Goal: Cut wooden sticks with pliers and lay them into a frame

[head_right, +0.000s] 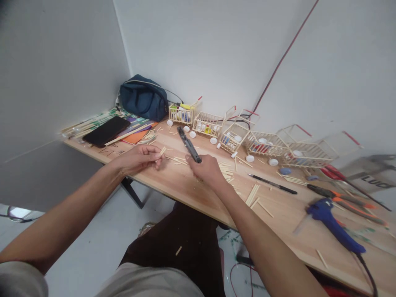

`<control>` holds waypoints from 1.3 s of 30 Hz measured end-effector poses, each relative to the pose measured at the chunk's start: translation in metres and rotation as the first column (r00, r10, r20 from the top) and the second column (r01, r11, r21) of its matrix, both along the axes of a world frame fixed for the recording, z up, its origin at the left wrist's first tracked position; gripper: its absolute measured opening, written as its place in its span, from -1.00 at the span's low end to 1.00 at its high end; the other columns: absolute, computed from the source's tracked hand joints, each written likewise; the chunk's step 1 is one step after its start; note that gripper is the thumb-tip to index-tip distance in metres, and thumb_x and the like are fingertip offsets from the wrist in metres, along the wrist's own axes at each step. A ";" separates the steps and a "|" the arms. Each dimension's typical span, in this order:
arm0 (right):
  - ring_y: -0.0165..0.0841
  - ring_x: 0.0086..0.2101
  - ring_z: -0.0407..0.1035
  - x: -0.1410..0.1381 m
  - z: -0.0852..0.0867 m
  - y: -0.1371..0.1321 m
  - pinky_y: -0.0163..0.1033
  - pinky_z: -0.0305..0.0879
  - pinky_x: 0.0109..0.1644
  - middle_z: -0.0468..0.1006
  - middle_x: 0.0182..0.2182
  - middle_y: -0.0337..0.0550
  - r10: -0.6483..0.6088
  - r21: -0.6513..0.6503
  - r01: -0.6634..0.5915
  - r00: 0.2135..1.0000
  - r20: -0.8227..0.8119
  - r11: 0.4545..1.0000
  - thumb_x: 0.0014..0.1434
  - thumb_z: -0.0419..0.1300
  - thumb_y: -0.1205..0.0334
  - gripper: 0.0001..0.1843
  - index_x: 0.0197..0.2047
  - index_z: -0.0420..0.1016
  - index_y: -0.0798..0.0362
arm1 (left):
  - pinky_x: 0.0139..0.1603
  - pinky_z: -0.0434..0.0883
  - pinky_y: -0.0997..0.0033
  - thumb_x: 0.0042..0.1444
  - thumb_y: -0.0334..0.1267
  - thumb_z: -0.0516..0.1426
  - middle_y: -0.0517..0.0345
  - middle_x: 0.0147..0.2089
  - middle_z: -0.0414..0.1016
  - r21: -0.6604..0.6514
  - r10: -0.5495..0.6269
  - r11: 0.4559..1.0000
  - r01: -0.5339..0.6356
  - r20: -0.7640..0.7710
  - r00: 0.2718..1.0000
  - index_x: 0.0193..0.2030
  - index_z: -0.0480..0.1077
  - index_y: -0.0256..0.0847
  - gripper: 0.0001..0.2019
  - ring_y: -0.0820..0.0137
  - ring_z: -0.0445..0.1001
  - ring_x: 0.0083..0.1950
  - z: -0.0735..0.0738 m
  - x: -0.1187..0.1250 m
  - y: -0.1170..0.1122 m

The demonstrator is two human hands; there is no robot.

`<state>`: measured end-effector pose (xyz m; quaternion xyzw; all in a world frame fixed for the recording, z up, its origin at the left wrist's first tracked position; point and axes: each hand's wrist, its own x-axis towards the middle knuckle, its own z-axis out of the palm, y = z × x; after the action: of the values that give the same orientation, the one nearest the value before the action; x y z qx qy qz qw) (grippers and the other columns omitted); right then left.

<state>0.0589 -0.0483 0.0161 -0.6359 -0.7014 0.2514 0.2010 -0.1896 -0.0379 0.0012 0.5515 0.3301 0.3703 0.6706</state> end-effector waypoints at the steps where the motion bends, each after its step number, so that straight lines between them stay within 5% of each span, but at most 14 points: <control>1: -0.35 -0.60 0.39 0.002 0.000 0.001 -0.32 0.24 -0.48 0.48 -0.66 -0.12 -0.007 -0.027 0.003 0.992 -0.123 1.000 0.20 0.01 -0.17 -0.46 -0.45 0.51 0.12 | -0.34 0.40 0.46 -0.05 -0.14 0.35 0.07 -0.42 0.51 0.006 0.005 1.000 -0.005 -0.001 1.000 -0.30 0.51 -0.38 -0.69 0.46 0.46 -0.40 0.001 0.004 -0.001; 6: -0.44 -0.64 0.29 0.014 0.002 0.010 -0.34 0.28 -0.51 0.36 -0.70 -0.28 0.022 0.042 -0.002 0.869 -0.494 0.999 0.12 0.14 -0.16 -0.53 -0.35 0.51 0.15 | -0.38 0.31 0.54 -0.09 -0.13 0.36 0.05 -0.35 0.54 0.050 0.066 0.997 -0.063 -0.062 0.996 -0.31 0.55 -0.38 -0.68 0.53 0.39 -0.42 0.009 0.030 -0.002; 13: -0.45 -0.56 0.31 0.059 0.003 0.026 -0.31 0.34 -0.41 0.34 -0.62 -0.30 0.097 0.282 0.213 0.613 -0.784 0.935 0.10 0.16 -0.20 -0.54 -0.37 0.46 0.09 | -0.46 0.19 0.58 -0.08 -0.11 0.35 0.08 -0.37 0.52 0.071 0.021 0.997 -0.010 -0.164 0.986 -0.30 0.56 -0.37 -0.68 0.61 0.27 -0.49 0.013 0.071 0.005; 18: -0.47 -0.58 0.29 0.085 -0.005 0.032 -0.34 0.33 -0.43 0.31 -0.63 -0.32 0.084 0.267 0.384 0.431 -0.899 0.884 0.14 0.15 -0.14 -0.60 -0.41 0.42 0.06 | -0.49 0.18 0.58 -0.11 -0.12 0.35 0.17 -0.49 0.44 0.076 -0.026 0.996 0.041 -0.195 0.980 -0.37 0.54 -0.37 -0.70 0.60 0.23 -0.52 0.017 0.100 0.011; 25: -0.45 -0.57 0.36 0.107 -0.009 0.040 -0.30 0.37 -0.41 0.35 -0.62 -0.33 0.079 0.273 0.491 0.379 -0.922 0.827 0.14 0.12 -0.13 -0.61 -0.39 0.41 0.06 | -0.54 0.10 0.55 -0.10 -0.19 0.31 0.19 -0.57 0.41 0.223 -0.001 0.971 0.090 -0.371 0.929 -0.41 0.55 -0.38 -0.77 0.60 0.19 -0.57 0.018 0.159 0.037; 30: -0.46 -0.59 0.37 0.116 -0.009 0.044 -0.33 0.37 -0.45 0.38 -0.63 -0.33 0.123 0.292 0.533 0.329 -0.936 0.794 0.09 0.17 -0.16 -0.58 -0.41 0.42 0.07 | -0.47 0.12 0.51 -0.11 -0.31 0.26 0.19 -0.59 0.42 0.502 0.180 0.853 0.144 -0.541 0.822 -0.52 0.55 -0.37 -0.88 0.52 0.27 -0.51 0.010 0.198 0.049; 36: -0.46 -0.61 0.36 0.118 -0.008 0.045 -0.34 0.34 -0.52 0.38 -0.65 -0.33 0.170 0.291 0.531 0.265 -0.949 0.796 0.03 0.22 -0.20 -0.55 -0.45 0.43 0.07 | -0.44 0.10 0.47 -0.09 -0.36 0.23 0.25 -0.65 0.29 0.605 0.234 0.764 0.223 -0.582 0.778 -0.63 0.49 -0.35 -0.84 0.49 0.26 -0.49 -0.004 0.211 0.052; 39: -0.46 -0.61 0.36 0.118 -0.007 0.044 -0.34 0.32 -0.53 0.37 -0.65 -0.32 0.146 0.276 0.501 0.284 -0.948 0.820 0.03 0.22 -0.21 -0.54 -0.44 0.44 0.07 | -0.45 0.08 0.48 -0.06 -0.32 0.20 0.28 -0.66 0.24 0.611 0.230 0.771 0.179 -0.529 0.817 -0.61 0.50 -0.34 -0.82 0.51 0.22 -0.52 -0.004 0.208 0.054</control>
<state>0.1769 -0.0046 0.0093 -0.3582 -0.4040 0.3453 0.7676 0.0185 0.0161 -0.0024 0.8255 0.3797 0.2844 0.3058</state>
